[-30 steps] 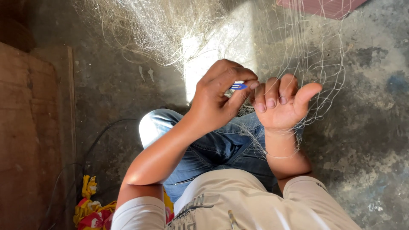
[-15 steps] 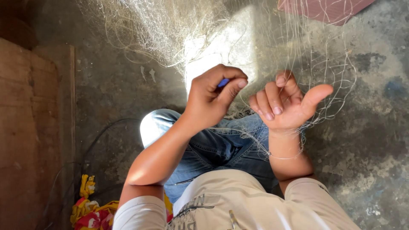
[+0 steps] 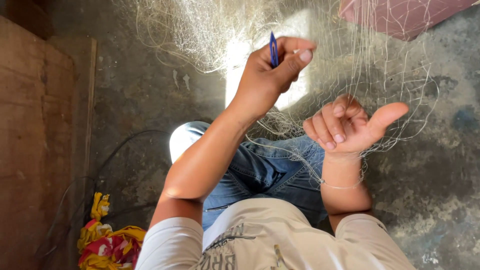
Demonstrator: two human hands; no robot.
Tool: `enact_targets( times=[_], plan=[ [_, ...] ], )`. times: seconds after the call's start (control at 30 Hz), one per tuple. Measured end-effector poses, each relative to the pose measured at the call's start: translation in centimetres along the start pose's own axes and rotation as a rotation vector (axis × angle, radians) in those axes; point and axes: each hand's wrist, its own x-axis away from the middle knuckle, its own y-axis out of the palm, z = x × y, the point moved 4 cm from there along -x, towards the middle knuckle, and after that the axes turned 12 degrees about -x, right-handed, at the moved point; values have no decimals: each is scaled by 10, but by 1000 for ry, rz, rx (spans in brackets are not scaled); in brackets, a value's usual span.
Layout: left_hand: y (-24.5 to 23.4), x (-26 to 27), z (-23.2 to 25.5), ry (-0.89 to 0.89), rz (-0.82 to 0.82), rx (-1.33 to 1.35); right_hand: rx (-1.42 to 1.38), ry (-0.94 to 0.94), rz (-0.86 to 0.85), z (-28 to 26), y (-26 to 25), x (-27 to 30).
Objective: Repairing a fine-mesh fishing net using a netting needle
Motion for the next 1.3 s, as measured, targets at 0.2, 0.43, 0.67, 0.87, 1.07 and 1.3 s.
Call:
enact_targets(
  times=[0.2,0.43,0.67,0.87,1.07,1.3],
  plan=[
    [-4,32,8,-22,5,-50,267,-155,141,-9,-13,4],
    [-6,60,21,34,-5,-54,263,-204,45,-13,-22,2],
    [-5,71,26,270,220,-88,7,-148,-209,-2,-15,-17],
    [-11,87,46,395,275,-610,-43,-127,-204,0,-8,-18],
    [-8,91,52,556,283,-719,-31,-107,-183,5,-10,-20],
    [-7,94,49,626,303,-816,-37,-80,-177,4,-13,-18]
  ],
)
